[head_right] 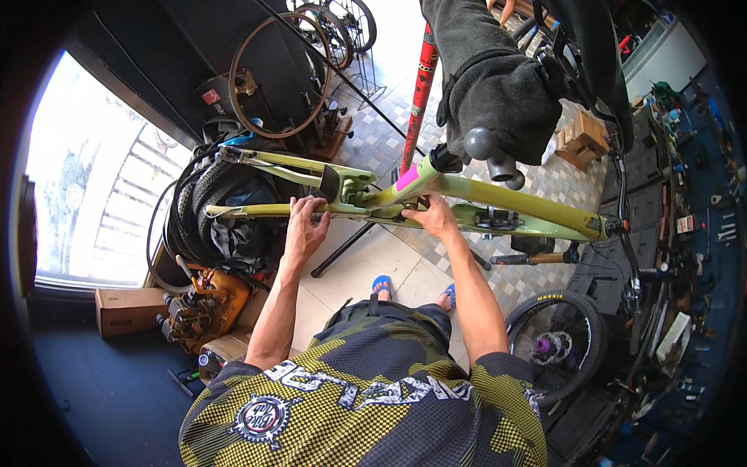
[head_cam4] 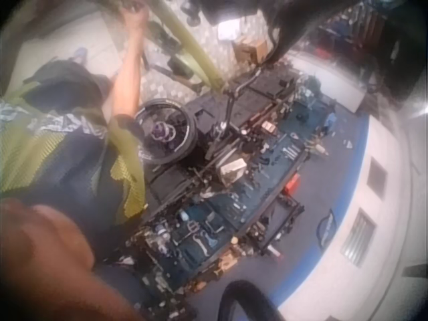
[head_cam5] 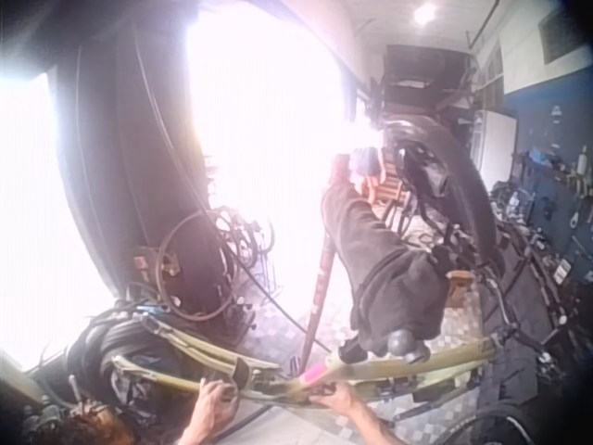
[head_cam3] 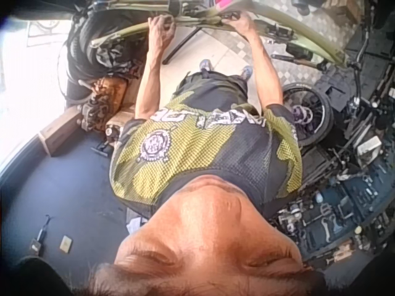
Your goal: The person removes a bicycle pedal from the crank arm, inspects it, and then reinstalls it. They also handle a small black plastic part, possibly a pedal cover or adapter, and place it on the workbench.
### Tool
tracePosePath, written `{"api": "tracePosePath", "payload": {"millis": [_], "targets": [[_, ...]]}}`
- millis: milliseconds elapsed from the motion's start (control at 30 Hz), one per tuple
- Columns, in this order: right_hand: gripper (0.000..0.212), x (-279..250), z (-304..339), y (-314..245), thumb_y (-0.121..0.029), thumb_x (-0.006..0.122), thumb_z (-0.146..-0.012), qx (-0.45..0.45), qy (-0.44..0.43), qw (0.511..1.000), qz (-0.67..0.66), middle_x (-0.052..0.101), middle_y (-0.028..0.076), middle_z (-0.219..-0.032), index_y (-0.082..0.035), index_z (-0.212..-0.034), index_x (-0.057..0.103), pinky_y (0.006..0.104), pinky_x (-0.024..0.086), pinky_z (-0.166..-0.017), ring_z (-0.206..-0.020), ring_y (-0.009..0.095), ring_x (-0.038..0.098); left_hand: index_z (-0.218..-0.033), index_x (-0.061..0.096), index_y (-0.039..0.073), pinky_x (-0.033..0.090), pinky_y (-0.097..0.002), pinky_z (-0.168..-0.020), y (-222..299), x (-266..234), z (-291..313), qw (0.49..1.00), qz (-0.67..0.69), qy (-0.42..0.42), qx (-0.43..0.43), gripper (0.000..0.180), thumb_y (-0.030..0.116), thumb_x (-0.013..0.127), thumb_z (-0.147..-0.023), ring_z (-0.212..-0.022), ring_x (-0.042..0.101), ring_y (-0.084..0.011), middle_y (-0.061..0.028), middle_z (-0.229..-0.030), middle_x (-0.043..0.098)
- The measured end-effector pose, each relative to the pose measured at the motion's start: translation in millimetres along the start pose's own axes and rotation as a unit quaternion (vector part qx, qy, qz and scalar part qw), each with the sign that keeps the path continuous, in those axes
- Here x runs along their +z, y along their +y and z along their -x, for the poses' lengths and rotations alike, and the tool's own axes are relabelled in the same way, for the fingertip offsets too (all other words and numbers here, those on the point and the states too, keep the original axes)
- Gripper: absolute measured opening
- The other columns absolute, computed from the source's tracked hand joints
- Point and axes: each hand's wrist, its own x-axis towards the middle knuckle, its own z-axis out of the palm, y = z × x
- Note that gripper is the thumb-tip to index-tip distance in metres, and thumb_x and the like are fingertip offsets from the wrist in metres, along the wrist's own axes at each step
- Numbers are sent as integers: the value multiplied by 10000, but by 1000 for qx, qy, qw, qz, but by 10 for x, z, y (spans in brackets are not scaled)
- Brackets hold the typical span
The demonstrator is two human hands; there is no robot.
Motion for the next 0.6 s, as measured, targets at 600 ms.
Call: {"api": "tracePosePath", "payload": {"millis": [600], "targets": [[470, -9, 3, -42, -30, 876, -842, -1, -18, 1000, 1, 737, 56, -1161, -29, -1265, 673, 350, 533, -993, -1081, 181, 682, -1219, 689, 69, 297, -593, -1264, 8, -8, -2, 1000, 8, -3, -6, 334, 142, 777, -905, -1251, 610, -374, -167, -1235, 674]]}}
